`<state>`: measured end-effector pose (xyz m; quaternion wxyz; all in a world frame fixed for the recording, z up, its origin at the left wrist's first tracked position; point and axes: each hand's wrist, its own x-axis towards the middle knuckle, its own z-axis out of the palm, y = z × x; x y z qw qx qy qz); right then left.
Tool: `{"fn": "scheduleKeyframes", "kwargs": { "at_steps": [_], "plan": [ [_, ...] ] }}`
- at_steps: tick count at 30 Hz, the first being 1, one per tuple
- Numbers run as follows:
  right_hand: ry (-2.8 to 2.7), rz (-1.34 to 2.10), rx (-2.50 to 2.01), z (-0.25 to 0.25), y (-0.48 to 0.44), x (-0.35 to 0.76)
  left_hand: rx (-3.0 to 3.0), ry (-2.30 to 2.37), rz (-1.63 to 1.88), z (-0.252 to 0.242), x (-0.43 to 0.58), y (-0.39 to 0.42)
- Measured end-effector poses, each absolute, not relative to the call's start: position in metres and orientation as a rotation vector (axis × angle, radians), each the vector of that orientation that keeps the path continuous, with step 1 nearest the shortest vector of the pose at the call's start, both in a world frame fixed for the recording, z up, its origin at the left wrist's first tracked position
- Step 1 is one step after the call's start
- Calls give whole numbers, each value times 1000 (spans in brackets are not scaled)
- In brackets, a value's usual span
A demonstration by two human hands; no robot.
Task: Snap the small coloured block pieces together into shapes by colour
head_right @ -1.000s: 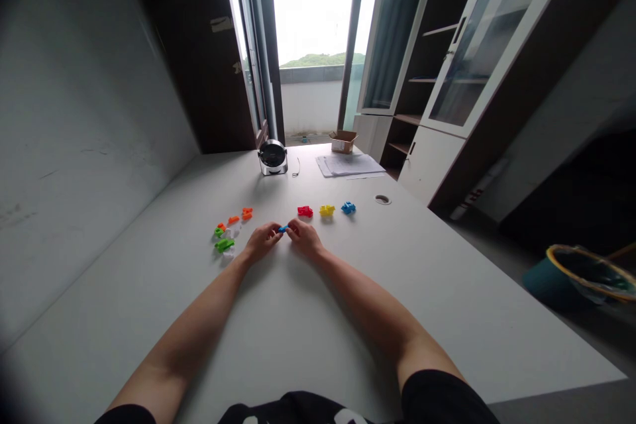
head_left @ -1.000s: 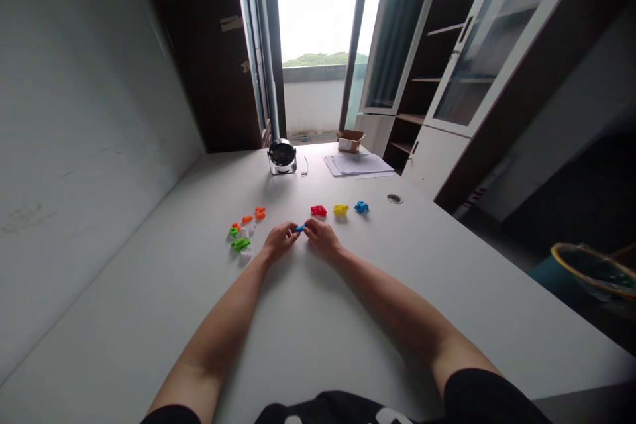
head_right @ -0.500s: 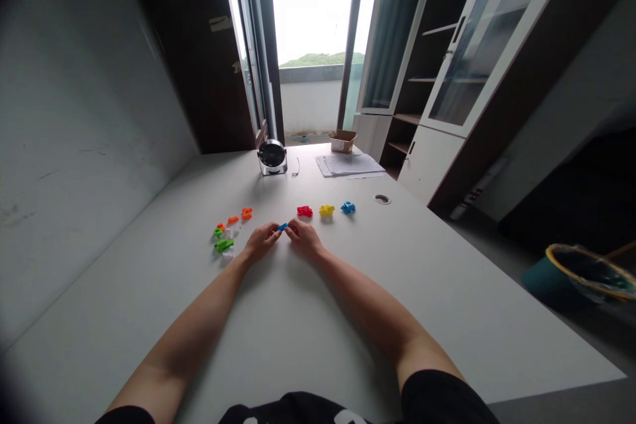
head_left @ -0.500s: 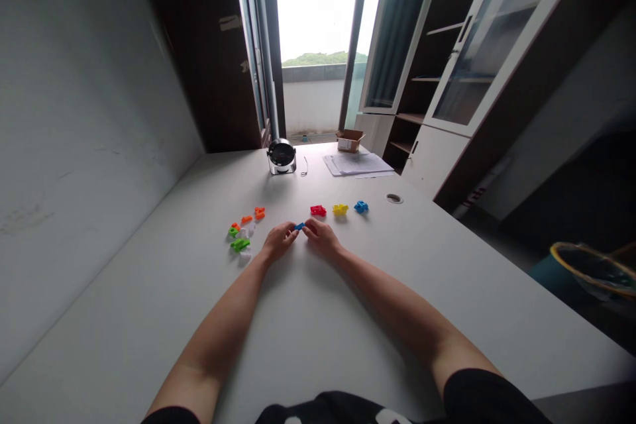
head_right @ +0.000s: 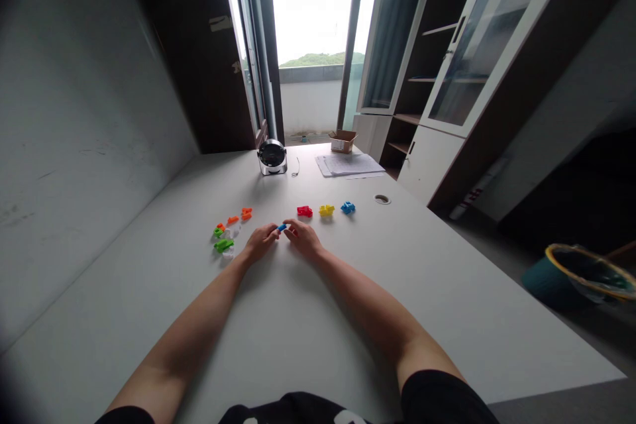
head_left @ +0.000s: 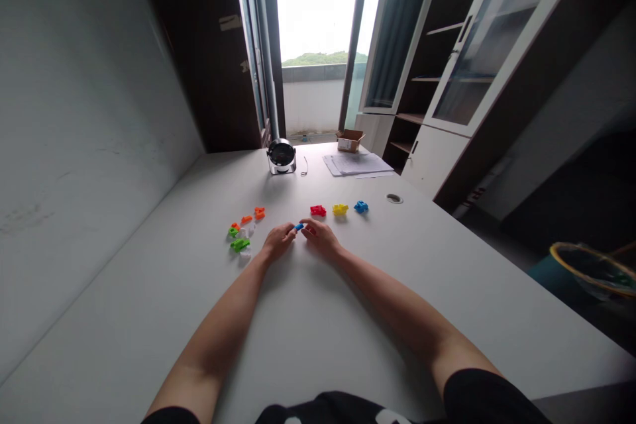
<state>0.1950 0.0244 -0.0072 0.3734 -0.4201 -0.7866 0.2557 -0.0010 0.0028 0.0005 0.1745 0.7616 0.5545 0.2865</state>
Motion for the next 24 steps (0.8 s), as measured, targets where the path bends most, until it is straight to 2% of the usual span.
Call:
{"fn": "scheduleKeyframes", "kwargs": {
  "at_steps": [24],
  "plan": [
    [-2049,558,-1103,-7,22,194,2083,1554,844,5,1,0]
  ]
}}
